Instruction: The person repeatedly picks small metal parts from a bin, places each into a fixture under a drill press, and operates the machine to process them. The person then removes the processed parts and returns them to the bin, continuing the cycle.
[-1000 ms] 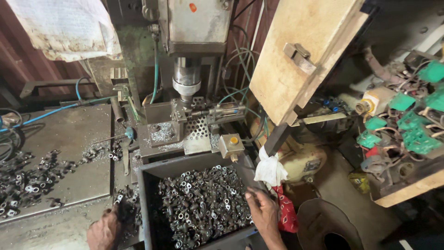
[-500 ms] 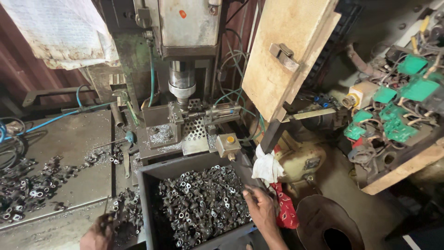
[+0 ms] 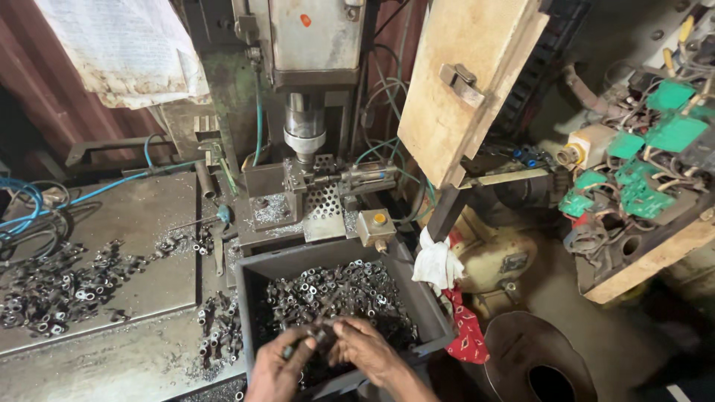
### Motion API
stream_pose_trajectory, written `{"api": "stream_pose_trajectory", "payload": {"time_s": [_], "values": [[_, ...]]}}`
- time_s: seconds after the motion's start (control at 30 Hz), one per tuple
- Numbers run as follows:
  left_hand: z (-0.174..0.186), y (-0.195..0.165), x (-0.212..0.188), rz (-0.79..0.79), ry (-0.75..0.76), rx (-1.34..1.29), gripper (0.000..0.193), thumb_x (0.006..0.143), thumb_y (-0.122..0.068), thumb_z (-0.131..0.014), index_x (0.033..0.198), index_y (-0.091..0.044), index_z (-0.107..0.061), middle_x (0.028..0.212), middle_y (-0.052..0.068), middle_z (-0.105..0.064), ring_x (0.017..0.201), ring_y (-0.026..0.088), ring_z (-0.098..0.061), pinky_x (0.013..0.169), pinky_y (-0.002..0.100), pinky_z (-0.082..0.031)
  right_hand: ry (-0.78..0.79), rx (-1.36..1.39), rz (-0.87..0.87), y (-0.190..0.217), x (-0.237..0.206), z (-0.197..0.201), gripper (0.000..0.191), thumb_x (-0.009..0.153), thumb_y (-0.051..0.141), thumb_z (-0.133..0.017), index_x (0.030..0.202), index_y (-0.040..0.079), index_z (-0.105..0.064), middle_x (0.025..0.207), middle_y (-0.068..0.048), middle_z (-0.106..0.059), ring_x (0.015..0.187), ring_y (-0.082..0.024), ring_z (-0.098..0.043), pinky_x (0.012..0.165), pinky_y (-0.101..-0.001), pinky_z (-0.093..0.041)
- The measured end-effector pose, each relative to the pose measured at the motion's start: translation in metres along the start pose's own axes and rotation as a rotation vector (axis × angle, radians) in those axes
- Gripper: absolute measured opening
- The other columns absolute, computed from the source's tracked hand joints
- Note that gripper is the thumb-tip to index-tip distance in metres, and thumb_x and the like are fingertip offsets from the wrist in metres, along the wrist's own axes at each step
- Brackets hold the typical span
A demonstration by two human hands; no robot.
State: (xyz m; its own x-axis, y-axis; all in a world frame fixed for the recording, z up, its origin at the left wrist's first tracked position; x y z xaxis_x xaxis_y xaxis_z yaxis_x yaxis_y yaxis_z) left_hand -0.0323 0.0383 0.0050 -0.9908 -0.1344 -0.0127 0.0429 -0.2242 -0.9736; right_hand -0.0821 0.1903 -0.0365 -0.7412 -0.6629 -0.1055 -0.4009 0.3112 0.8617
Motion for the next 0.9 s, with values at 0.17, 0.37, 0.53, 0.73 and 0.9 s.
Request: {"api": "stream_pose_trajectory", "payload": {"time_s": [0.17,0.37,0.53,0.73,0.9], "values": [[-0.017,-0.018,-0.003,-0.153,0.043,0.141,0.029,0.089,-0.022,-0.072,0.114,-0.008,-0.075,0.096,0.015,-0.081,0.093,0.023,-0.08,0.083,0.035,-0.06,0.085,0.144,-0.037,-0.004,-0.023,0.003,0.022,0.105,0.019,-0.064,0.115,0.0,-0.067,0.094,-0.013,-0.075,0.079,-0.022,-0.074,0.075,-0.0358,-0.06],[-0.032,-0.029,-0.011,-0.254,0.027,0.258,0.031,0.086,-0.013,-0.071,0.117,-0.01,-0.074,0.095,0.014,-0.078,0.09,0.029,-0.079,0.078,0.037,-0.062,0.01,0.319,-0.07,-0.006,-0.032,0.009,0.019,0.095,0.01,-0.069,0.112,0.002,-0.069,0.101,-0.012,-0.077,0.081,-0.022,-0.074,0.072,-0.036,-0.06],[-0.033,-0.039,-0.018,-0.328,0.034,0.285,0.044,0.081,-0.003,-0.066,0.124,-0.01,-0.069,0.1,0.014,-0.075,0.091,0.032,-0.078,0.077,0.038,-0.063,0.054,0.419,-0.069,-0.01,-0.038,-0.002,0.019,0.094,0.008,-0.07,0.112,0.003,-0.068,0.1,-0.008,-0.075,0.087,-0.02,-0.074,0.079,-0.0371,-0.061],[-0.028,-0.048,-0.009,-0.274,-0.012,0.284,0.052,0.08,-0.001,-0.063,0.131,-0.011,-0.067,0.096,0.017,-0.079,0.089,0.029,-0.081,0.08,0.04,-0.064,-0.049,0.403,0.0,-0.011,-0.039,0.029,0.012,0.092,0.008,-0.071,0.104,0.006,-0.069,0.092,-0.01,-0.075,0.079,-0.021,-0.073,0.069,-0.0386,-0.06],[0.018,-0.102,0.046,-0.363,-0.134,0.556,0.031,0.091,-0.015,-0.067,0.122,-0.015,-0.07,0.092,0.014,-0.079,0.069,0.026,-0.079,0.065,0.039,-0.065,-0.39,0.245,0.293,0.041,-0.052,0.122,0.011,0.09,0.005,-0.068,0.1,0.001,-0.072,0.087,-0.014,-0.076,0.069,-0.022,-0.071,0.058,-0.0354,-0.055]]}}
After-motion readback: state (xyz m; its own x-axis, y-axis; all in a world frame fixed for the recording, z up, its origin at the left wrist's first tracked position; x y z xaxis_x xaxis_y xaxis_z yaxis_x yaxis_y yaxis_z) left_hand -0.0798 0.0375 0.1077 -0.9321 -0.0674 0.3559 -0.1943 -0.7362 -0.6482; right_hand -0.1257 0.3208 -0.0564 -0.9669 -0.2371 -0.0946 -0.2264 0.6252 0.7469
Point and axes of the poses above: each hand's wrist, its own x-axis towards the middle knuckle, its own z-axis out of the back of the hand, y = z × x, the point moved 10 cm from there along x, towards the middle knuckle
